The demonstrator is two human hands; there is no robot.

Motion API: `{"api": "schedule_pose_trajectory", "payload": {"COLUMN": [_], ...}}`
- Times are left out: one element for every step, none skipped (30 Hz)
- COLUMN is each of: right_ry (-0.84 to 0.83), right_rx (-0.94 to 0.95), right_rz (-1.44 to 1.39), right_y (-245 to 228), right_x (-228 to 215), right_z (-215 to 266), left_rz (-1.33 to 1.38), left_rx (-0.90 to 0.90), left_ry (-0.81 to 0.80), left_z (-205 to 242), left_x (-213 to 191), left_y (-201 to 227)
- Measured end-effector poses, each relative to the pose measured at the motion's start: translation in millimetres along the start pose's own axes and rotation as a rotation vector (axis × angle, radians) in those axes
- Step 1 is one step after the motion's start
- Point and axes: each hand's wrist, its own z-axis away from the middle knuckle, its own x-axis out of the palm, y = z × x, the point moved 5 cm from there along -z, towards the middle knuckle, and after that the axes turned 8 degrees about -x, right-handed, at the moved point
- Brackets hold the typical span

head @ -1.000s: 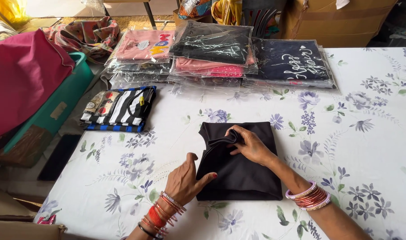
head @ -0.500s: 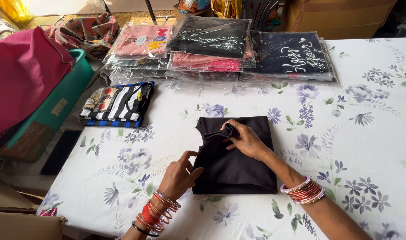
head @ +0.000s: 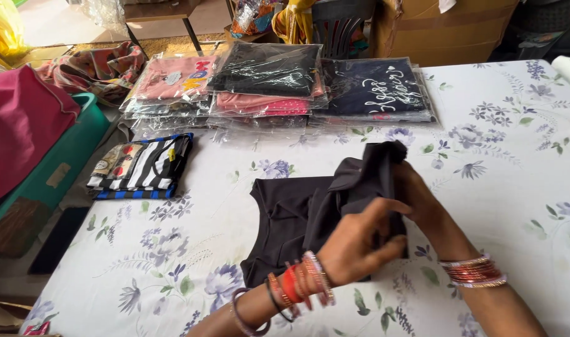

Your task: Fold a black t-shirt on a table.

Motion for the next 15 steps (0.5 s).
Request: {"api": "schedule_pose_trajectory", "payload": {"right_ry": [0.012, 0.022, 0.021, 0.187, 0.352, 0.352, 0.213, 0.074, 0.075, 0.165, 0.254, 0.258, 0.347, 0.445, 0.458], "right_rx": [-0.062, -0.121, -0.12, -0.026, 0.069, 0.069, 0.039, 0.013, 0.017, -0.007, -0.03, -0.028, -0.09, -0.152, -0.149], "right_rz": [0.082, 0.161, 0.167, 0.125, 0.082, 0.086, 0.136, 0.181, 0.182, 0.251, 0.32, 0.315, 0.409, 0.503, 0.499], "right_y": [-15, -28, -46, -58, -70, -78, -87, -94, -99, -104, -109, -111, -117, -124, -124], "right_x": [-27, -53, -53, -62, -70, -89, -102, -113, -121, -133, -144, -155, -170, -185, -182], "right_z": [9, 18, 26, 35, 46, 52, 55, 61, 61, 63, 65, 65, 67, 73, 74], "left_rz": [-0.062, -0.126, -0.122, -0.205, -0.288, -0.285, -0.329, -0.372, -0.369, -0.365, -0.361, -0.361, -0.341, -0.306, -0.3], "left_rx": [0.057, 0.111, 0.114, 0.12, 0.127, 0.129, 0.148, 0.164, 0.161, 0.113, 0.064, 0.06, 0.325, 0.594, 0.592], "left_ry": [-0.071, -0.138, -0.135, -0.177, -0.218, -0.216, -0.244, -0.274, -0.273, -0.327, -0.381, -0.386, -0.27, -0.17, -0.182], "left_z": [-12, -24, -34, -44, -53, -61, -69, -76, -83, -88, -92, -92, -89, -82, -76], "left_x": [24, 47, 66, 88, 109, 124, 141, 158, 170, 182, 195, 202, 205, 209, 203], "left_y": [-5, -10, -19, -27, -36, -45, -55, -64, -71, -81, -91, -98, -92, -86, -83]}}
